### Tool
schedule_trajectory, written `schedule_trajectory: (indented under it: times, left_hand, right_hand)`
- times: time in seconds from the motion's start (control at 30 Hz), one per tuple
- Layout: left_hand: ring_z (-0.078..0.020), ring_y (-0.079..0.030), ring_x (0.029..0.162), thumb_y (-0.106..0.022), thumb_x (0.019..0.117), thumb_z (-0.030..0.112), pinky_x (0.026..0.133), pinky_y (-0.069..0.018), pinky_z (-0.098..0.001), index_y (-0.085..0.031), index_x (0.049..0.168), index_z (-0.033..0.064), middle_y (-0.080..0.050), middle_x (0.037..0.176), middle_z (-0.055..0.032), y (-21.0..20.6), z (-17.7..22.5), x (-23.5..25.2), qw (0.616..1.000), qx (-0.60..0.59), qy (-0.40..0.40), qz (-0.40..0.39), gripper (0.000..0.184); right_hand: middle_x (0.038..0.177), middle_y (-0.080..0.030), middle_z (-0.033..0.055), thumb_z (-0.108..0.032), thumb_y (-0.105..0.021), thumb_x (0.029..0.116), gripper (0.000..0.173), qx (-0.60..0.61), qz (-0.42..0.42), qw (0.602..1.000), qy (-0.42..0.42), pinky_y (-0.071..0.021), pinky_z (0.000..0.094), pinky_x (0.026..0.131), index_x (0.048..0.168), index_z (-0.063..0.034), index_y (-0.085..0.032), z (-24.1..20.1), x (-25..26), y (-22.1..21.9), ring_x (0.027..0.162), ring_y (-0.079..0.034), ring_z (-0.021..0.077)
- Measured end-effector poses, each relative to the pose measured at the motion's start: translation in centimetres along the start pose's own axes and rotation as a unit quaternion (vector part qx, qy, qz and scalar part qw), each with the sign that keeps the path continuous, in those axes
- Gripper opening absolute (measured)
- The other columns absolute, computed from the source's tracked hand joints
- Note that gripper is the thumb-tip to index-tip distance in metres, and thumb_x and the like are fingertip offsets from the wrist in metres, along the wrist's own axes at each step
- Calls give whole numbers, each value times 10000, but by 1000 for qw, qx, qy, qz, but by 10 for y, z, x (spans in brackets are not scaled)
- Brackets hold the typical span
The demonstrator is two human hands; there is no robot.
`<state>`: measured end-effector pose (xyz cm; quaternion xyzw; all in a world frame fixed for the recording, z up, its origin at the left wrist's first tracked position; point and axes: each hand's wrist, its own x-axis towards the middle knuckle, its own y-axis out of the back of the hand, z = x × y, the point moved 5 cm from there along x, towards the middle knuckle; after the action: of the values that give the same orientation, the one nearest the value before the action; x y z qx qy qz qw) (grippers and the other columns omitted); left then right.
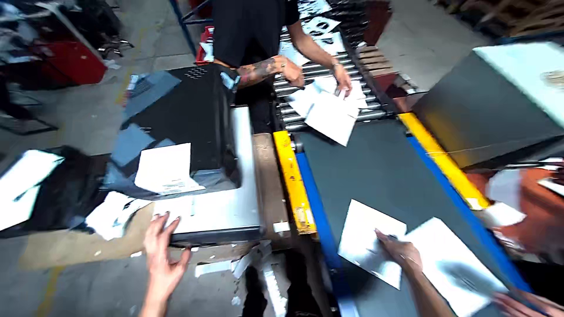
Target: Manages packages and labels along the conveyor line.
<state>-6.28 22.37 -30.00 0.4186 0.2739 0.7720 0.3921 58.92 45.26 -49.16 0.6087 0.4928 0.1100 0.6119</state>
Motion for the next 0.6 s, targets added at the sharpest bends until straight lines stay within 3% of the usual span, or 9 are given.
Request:
schedule_trajectory:
  times: [0.07, 0.1, 0.17, 0.23, 0.27, 0.33, 0.4, 0.5, 0.6]
  left_hand:
    - [-418, -246, 1529, -657, 820, 325, 1249, -184, -590, -595, 1375, 64, -440, 1555, -219, 2, -5, -2, 1000, -12, 14, 2, 616]
    - [-409, -250, 1530, -653, 816, 310, 1249, -191, -592, -595, 1383, 84, -439, 1562, -199, 2, -7, -4, 1000, -17, 19, 0, 614]
    - [-383, -249, 1536, -648, 812, 294, 1248, -197, -591, -597, 1402, 133, -436, 1577, -153, 1, -12, -4, 999, -20, 27, 2, 614]
    - [-365, -243, 1541, -653, 812, 288, 1243, -203, -605, -603, 1408, 165, -432, 1588, -113, 3, -16, -10, 999, -26, 38, 1, 610]
    - [-354, -239, 1544, -655, 815, 286, 1242, -210, -605, -602, 1412, 180, -423, 1596, -95, 2, -17, -10, 999, -32, 37, -1, 609]
    - [-344, -233, 1549, -637, 822, 289, 1236, -229, -605, -596, 1425, 193, -413, 1607, -76, 4, -18, -12, 999, -38, 29, -11, 612]
    - [-327, -220, 1557, -611, 827, 279, 1239, -230, -596, -585, 1443, 202, -405, 1617, -55, 7, -20, -11, 999, -43, 18, -26, 621]
    - [-325, -221, 1559, -599, 832, 274, 1241, -232, -589, -577, 1455, 194, -408, 1618, -48, 11, -23, -11, 998, -48, -1, -35, 628]
    - [-326, -225, 1558, -611, 829, 312, 1260, -210, -563, -574, 1455, 190, -407, 1619, -58, 11, -24, -9, 998, -43, -22, -44, 639]
  right_hand:
    - [1294, -620, 372, -856, -560, 825, 1060, -148, -5, 989, 9, -431, 710, 1024, 1255, 109, -649, 22, -41, 17, 1265, -575, 535]
    - [1277, -608, 404, -833, -566, 840, 1052, -158, -6, 987, 36, -420, 731, 1024, 1254, 132, -634, 24, -70, 19, 1252, -564, 572]
    - [1037, -682, 387, -723, -619, 891, 869, -91, -16, 984, 153, -495, 737, 889, 1077, 122, -695, -15, -144, -16, 1025, -665, 570]
    - [761, -717, 180, -582, -703, 911, 573, 73, -62, 956, 276, -576, 600, 682, 856, -14, -758, -86, -248, -82, 723, -710, 361]
    - [775, -744, 83, -488, -746, 913, 420, 168, -111, 931, 305, -616, 492, 674, 870, -72, -779, -124, -291, -119, 703, -724, 236]
    - [847, -759, 82, -319, -778, 929, 296, 331, -242, 882, 233, -622, 382, 656, 970, -27, -772, -186, -350, -175, 701, -719, 170]
    - [823, -728, 101, -248, -761, 959, 270, 407, -318, 853, 79, -526, 312, 530, 1016, 15, -731, -232, -380, -195, 603, -637, 146]
    - [716, -678, 91, -26, -694, 962, 79, 452, -301, 839, -16, -425, 254, 419, 984, 46, -670, -264, -393, -206, 472, -528, 102]
    - [758, -691, 131, 87, -676, 926, 142, 505, -273, 818, 3, -522, 289, 504, 1060, 105, -632, -264, -393, -209, 543, -602, 139]
